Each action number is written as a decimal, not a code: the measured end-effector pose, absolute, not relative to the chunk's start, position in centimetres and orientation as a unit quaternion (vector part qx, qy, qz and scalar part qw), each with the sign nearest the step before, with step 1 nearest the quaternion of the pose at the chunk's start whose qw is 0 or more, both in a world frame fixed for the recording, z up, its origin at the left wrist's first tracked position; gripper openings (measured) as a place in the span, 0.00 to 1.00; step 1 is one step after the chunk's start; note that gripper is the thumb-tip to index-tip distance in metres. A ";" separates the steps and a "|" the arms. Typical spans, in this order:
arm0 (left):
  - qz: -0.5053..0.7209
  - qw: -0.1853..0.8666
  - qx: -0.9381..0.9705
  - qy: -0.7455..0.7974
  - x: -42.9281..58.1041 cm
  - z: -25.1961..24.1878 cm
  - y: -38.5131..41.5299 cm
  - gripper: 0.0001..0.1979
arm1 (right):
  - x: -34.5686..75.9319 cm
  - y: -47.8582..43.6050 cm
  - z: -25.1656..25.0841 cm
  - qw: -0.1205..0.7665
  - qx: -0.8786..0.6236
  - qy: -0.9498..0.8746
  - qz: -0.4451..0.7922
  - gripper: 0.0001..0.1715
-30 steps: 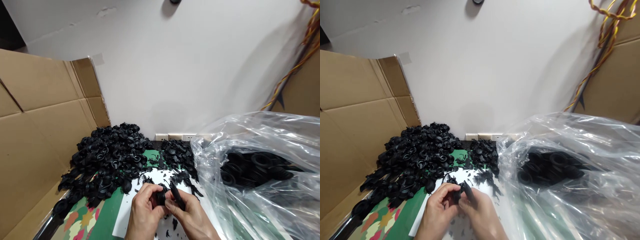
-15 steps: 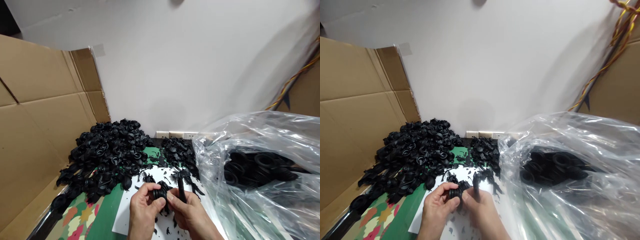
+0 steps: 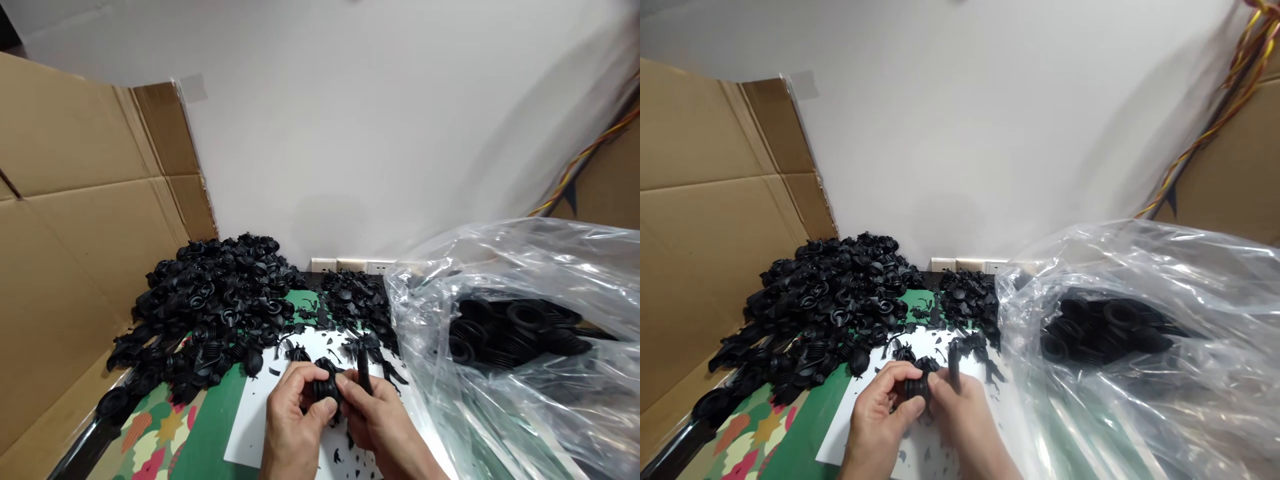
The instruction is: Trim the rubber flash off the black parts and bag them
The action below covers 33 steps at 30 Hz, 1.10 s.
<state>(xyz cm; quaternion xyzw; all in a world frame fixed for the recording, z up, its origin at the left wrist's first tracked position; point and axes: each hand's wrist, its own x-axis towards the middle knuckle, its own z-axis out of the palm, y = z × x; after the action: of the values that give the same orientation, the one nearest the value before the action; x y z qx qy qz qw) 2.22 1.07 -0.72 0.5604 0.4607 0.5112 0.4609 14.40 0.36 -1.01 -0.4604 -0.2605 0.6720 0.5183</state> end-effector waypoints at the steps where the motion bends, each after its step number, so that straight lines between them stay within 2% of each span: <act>1: 0.517 0.459 0.554 0.465 2.3 -0.7 1.0 0.12 | 14.4 0.4 -1.1 0.522 -0.451 -0.244 0.681 0.22; 7: 0.534 0.448 0.544 0.467 2.4 -0.6 1.0 0.05 | 14.3 0.3 -0.8 0.527 -0.408 -0.238 0.707 0.24; 11: 0.520 0.474 0.538 0.464 2.3 -0.8 1.1 0.04 | 14.3 0.3 -0.4 0.513 -0.436 -0.272 0.687 0.26; 16: 0.502 0.500 0.525 0.471 2.2 -0.8 1.1 0.05 | 15.9 0.0 1.2 0.519 -0.524 -0.382 0.557 0.25; 21: 0.491 0.510 0.522 0.476 2.2 -0.6 1.0 0.05 | 19.1 -0.6 2.2 0.542 -0.561 -0.484 0.397 0.30; 23: 0.487 0.505 0.532 0.474 2.3 -0.5 1.0 0.04 | 19.8 -0.8 2.1 0.535 -0.562 -0.510 0.371 0.31; 27: 0.477 0.471 0.579 0.463 2.4 -0.4 0.9 0.02 | 19.5 -0.8 1.4 0.550 -0.514 -0.475 0.455 0.33; 30: 0.462 0.462 0.606 0.454 2.4 -0.3 0.8 0.04 | 18.3 -0.8 1.4 0.571 -0.472 -0.431 0.515 0.25; 33: 0.458 0.472 0.606 0.448 2.4 -0.2 0.7 0.06 | 17.6 -0.8 1.6 0.589 -0.463 -0.418 0.514 0.21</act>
<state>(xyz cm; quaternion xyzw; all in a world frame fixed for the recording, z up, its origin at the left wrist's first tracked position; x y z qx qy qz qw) 2.38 0.66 -0.23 0.6056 0.4478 0.4581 0.4720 17.57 -0.81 1.58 -0.4635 -0.4175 0.5140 0.5888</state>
